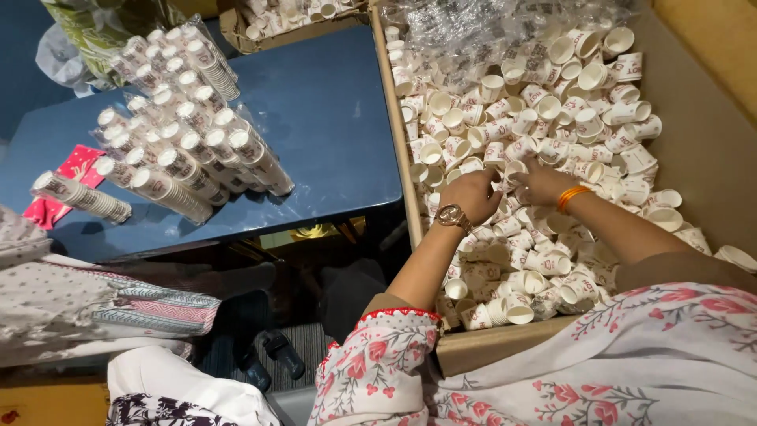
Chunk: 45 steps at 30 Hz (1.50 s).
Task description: Packing stacks of paper cups into plastic sleeves and placing them in boxes.
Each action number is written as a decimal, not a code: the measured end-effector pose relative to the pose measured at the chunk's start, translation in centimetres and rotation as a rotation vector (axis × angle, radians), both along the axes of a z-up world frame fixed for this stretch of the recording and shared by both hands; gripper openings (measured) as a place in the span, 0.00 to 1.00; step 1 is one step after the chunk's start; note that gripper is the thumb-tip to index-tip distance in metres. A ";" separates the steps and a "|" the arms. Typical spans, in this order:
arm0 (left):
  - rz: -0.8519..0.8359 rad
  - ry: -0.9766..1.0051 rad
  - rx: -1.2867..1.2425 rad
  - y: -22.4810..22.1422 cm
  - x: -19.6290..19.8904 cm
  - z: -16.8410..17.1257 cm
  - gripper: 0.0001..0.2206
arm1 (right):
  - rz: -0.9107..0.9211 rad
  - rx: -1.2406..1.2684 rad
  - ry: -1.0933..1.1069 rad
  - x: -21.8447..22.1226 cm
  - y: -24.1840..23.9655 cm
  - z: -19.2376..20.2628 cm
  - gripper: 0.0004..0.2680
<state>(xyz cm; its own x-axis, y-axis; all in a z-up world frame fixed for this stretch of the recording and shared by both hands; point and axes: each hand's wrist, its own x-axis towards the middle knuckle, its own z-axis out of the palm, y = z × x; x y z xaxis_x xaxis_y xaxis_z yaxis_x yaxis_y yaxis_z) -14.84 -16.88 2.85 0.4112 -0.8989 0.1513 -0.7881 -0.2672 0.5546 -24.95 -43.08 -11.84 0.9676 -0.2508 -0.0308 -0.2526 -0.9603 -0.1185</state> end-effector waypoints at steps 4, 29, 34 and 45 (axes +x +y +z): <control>0.035 0.002 0.007 0.3 -0.2 0.6 0.13 | -0.171 -0.039 0.224 -0.2 2.6 1.9 0.17; 0.240 0.031 -0.128 0.3 0.2 0.7 0.26 | -0.059 0.835 -0.001 -0.3 -2.1 5.6 0.17; 0.222 0.013 -0.073 0.2 0.4 0.2 0.25 | 0.008 0.186 0.157 -0.9 2.9 0.8 0.41; 0.237 0.024 -0.039 0.4 0.4 0.5 0.27 | -0.131 0.279 0.041 1.5 1.0 -3.6 0.29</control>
<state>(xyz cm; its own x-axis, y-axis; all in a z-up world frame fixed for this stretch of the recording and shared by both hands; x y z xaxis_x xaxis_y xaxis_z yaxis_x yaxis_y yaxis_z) -14.42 -16.47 3.38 0.6142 -0.7703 0.1716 -0.6923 -0.4216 0.5856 -23.41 -42.12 -15.42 0.9243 -0.3492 -0.1541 -0.3817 -0.8512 -0.3603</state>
